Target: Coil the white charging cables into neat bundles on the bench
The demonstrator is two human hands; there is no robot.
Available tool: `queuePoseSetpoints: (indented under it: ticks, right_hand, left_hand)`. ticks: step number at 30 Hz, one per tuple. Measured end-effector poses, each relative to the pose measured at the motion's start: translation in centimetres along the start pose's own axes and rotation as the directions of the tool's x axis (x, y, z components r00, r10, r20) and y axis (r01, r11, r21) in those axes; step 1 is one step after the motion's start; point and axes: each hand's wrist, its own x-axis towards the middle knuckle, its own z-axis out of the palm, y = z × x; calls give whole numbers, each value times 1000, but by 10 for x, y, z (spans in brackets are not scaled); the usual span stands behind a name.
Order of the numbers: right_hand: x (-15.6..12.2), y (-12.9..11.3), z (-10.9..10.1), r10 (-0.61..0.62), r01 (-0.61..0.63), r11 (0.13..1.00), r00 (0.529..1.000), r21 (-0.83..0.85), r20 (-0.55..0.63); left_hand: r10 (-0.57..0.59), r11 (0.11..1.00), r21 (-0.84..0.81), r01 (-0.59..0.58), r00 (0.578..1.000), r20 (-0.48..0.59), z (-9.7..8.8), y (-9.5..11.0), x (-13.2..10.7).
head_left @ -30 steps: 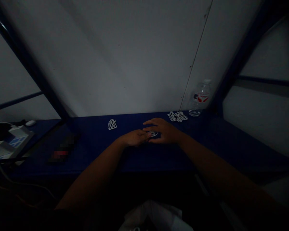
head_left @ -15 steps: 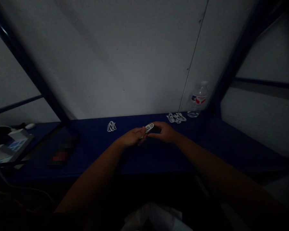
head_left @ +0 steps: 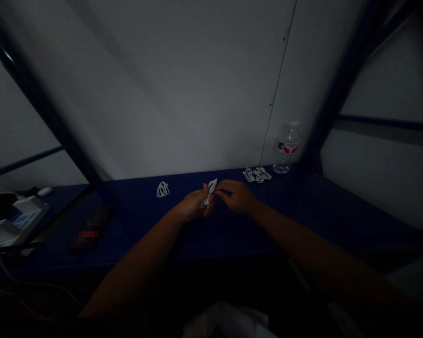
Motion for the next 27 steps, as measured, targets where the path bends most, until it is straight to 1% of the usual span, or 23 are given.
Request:
queuePoseSetpoints:
  ticks: [4,6,10,14,16,22,24,27]
  right_hand:
    - [-1,1,4,-52,55,995,998,-87,34]
    - [-2,1,6,-62,68,992,997,-102,53]
    - [-2,0,9,-52,62,988,996,-140,79]
    - [-1,-3,7,-51,58,989,997,-139,52]
    - [-1,-6,5,-60,63,989,998,-131,28]
    - [1,-12,2,-77,76,990,997,-118,-9]
    - [2,-11,1,-81,80,990,997,-113,-4]
    - [1,-9,0,-65,67,994,997,-82,27]
  left_hand:
    - [-9,999,50,13,995,-95,2,-3,1]
    - [13,990,139,6,991,-135,5,-5,2]
    - [120,934,354,-41,971,-205,9,-7,5]
    - [216,885,455,-100,954,-209,11,-10,7]
    - [237,878,465,-115,948,-212,13,-10,7]
    - [227,901,419,-112,945,-235,21,-5,3]
    - [205,905,414,-97,952,-226,22,-3,2]
    - [135,930,365,-51,968,-209,20,-2,2]
